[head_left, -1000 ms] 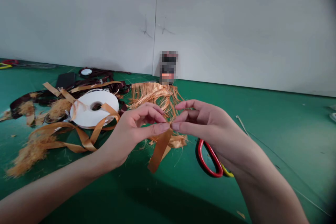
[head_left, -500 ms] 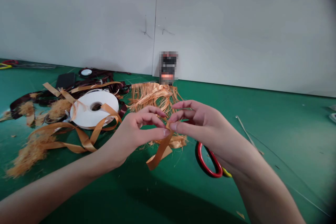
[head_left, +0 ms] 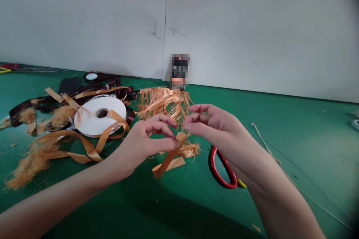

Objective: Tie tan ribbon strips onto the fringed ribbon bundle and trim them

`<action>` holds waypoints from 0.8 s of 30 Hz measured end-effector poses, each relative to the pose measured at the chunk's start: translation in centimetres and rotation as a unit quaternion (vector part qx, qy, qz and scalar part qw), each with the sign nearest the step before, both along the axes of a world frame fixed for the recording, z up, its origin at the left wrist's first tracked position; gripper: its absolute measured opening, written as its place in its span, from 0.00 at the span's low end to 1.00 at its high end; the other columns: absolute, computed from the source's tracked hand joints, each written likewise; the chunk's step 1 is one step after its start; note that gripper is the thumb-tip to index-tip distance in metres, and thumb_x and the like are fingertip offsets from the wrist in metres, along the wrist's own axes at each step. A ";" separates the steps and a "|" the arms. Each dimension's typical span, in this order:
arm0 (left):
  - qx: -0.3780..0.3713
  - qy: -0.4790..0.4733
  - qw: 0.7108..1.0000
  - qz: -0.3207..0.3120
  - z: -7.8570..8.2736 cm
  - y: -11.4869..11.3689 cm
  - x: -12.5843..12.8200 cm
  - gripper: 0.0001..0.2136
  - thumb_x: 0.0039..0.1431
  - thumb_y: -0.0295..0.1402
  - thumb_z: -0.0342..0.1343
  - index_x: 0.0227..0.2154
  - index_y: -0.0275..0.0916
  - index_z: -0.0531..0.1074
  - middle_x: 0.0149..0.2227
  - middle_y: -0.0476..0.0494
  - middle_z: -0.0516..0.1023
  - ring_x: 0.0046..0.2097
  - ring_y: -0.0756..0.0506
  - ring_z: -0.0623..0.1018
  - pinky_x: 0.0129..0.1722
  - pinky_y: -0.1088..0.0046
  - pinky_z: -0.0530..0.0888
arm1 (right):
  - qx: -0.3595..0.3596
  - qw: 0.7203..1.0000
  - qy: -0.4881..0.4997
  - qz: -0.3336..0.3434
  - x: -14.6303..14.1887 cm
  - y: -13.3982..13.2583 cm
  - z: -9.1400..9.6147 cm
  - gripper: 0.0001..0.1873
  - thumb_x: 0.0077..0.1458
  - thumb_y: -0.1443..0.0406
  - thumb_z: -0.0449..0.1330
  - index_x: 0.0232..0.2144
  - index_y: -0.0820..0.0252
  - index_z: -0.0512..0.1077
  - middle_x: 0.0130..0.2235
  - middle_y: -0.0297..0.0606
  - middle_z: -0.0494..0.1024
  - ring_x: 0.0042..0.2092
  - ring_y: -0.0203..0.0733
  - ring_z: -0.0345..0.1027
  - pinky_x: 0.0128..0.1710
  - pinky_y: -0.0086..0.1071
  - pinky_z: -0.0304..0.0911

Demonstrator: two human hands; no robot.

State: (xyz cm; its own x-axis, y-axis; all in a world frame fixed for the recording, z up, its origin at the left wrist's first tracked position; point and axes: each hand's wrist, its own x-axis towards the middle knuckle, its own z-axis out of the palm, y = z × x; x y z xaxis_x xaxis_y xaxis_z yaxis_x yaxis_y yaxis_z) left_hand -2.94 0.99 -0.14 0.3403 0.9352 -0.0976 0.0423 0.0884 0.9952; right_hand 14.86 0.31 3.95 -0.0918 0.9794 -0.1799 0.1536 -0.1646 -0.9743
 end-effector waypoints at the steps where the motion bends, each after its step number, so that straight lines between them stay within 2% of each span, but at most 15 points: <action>1: -0.001 -0.005 1.000 0.000 0.0 0.0 0.0 0.05 0.47 0.31 0.65 0.20 0.42 0.76 0.43 0.48 0.70 0.50 0.43 0.71 0.51 0.65 0.63 | -0.012 1.000 0.006 0.015 0.0 0.0 0.0 0.16 0.50 0.64 0.64 0.41 0.60 0.66 0.34 0.31 0.77 0.37 0.34 0.69 0.39 0.32 0.63; 5: -0.008 -0.004 1.000 0.000 0.1 0.2 0.0 0.05 0.47 0.31 0.65 0.20 0.43 0.76 0.44 0.48 0.71 0.51 0.42 0.71 0.49 0.65 0.64 | -0.035 0.997 -0.009 0.063 0.2 0.1 -0.1 0.18 0.49 0.65 0.65 0.42 0.60 0.66 0.33 0.32 0.78 0.35 0.36 0.71 0.38 0.34 0.65; 8: -0.007 0.001 1.000 0.001 0.2 0.1 -0.1 0.06 0.47 0.32 0.65 0.19 0.42 0.75 0.43 0.47 0.71 0.52 0.41 0.70 0.49 0.65 0.64 | -0.015 0.999 -0.008 0.035 0.3 0.2 -0.1 0.18 0.48 0.65 0.66 0.41 0.61 0.68 0.31 0.31 0.78 0.35 0.36 0.71 0.40 0.33 0.65; 12: -0.003 0.001 1.000 0.008 0.1 0.1 -0.1 0.07 0.47 0.31 0.65 0.18 0.42 0.74 0.42 0.47 0.71 0.52 0.42 0.70 0.50 0.65 0.63 | 0.016 1.000 0.003 -0.025 0.2 0.1 0.0 0.17 0.50 0.63 0.66 0.41 0.61 0.68 0.35 0.35 0.79 0.38 0.36 0.73 0.42 0.32 0.65; 18: -0.010 -0.007 1.000 0.002 0.2 0.1 0.1 0.07 0.48 0.31 0.65 0.19 0.42 0.74 0.42 0.47 0.72 0.52 0.42 0.69 0.50 0.66 0.63 | -0.021 0.999 0.005 0.034 0.1 0.1 -0.1 0.22 0.46 0.60 0.69 0.42 0.59 0.68 0.32 0.34 0.80 0.37 0.40 0.74 0.41 0.36 0.66; 24: -0.013 -0.001 1.000 0.015 0.2 0.1 0.0 0.08 0.47 0.31 0.65 0.18 0.41 0.74 0.41 0.46 0.72 0.52 0.41 0.69 0.49 0.65 0.63 | 0.020 0.999 0.003 -0.037 0.2 0.1 -0.2 0.18 0.50 0.61 0.67 0.42 0.61 0.69 0.35 0.36 0.80 0.39 0.38 0.74 0.44 0.33 0.65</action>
